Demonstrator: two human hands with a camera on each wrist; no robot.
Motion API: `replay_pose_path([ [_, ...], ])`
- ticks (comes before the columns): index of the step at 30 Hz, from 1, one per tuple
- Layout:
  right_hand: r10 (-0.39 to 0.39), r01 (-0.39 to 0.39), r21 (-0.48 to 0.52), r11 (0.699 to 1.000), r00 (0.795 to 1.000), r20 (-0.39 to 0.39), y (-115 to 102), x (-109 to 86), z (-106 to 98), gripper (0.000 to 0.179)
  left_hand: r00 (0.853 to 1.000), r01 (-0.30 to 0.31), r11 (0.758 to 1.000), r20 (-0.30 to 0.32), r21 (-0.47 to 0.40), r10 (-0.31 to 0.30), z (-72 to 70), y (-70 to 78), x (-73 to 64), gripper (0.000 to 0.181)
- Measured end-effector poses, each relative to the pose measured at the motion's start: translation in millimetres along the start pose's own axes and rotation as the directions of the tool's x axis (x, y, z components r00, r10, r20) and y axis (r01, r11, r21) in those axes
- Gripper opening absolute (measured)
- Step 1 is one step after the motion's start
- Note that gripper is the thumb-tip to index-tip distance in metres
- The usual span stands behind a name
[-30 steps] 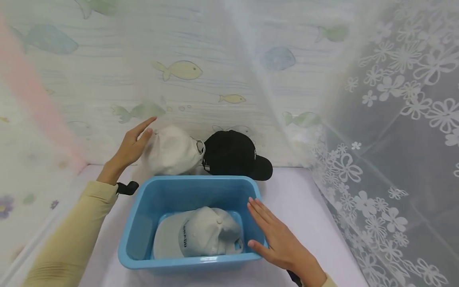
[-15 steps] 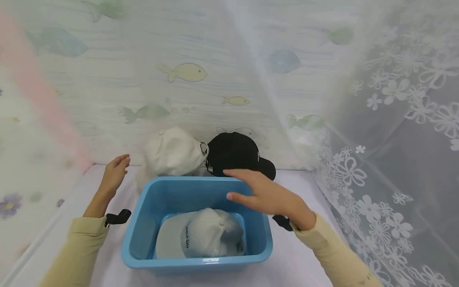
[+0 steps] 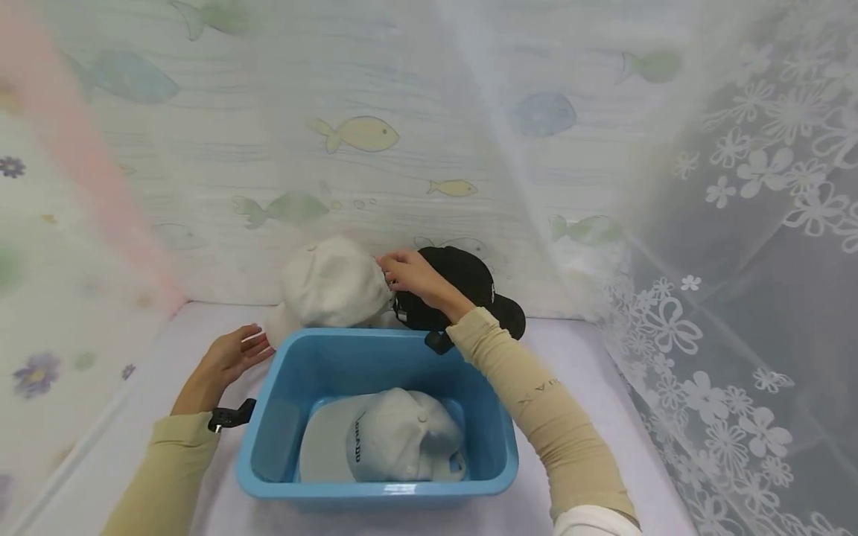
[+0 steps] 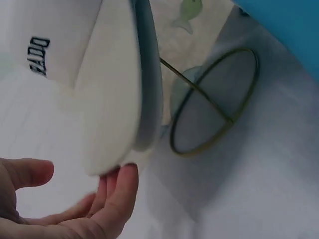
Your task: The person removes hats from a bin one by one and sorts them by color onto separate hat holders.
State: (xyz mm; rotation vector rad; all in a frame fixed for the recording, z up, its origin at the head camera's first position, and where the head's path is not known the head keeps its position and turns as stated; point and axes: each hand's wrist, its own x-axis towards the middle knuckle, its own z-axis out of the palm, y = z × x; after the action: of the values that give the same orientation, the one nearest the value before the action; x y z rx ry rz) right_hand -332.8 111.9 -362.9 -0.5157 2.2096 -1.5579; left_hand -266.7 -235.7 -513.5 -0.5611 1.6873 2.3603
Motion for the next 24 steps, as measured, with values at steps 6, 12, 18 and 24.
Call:
replay_pose_path([
  [6,0.107,-0.105,0.094,0.99,0.994,-0.018,9,20.7,9,0.057,0.997,0.076,0.99,0.024,-0.119,-0.074,-4.6,-6.9,3.8,0.013],
  [12,0.126,-0.125,0.04,0.991,0.992,-0.032,8,23.7,9,0.06,1.0,0.006,0.998,0.007,0.056,-0.007,-5.7,-1.7,1.3,0.056],
  [18,0.153,-0.153,0.026,0.988,0.988,-0.024,1,21.9,12,0.036,0.987,-0.074,0.993,0.148,0.089,0.061,-7.2,4.7,-5.7,0.072],
  [24,0.261,-0.262,0.036,0.964,0.965,0.039,-11,26.0,15,0.081,0.977,-0.143,0.978,0.179,0.153,0.115,2.7,5.4,-11.3,0.075],
])
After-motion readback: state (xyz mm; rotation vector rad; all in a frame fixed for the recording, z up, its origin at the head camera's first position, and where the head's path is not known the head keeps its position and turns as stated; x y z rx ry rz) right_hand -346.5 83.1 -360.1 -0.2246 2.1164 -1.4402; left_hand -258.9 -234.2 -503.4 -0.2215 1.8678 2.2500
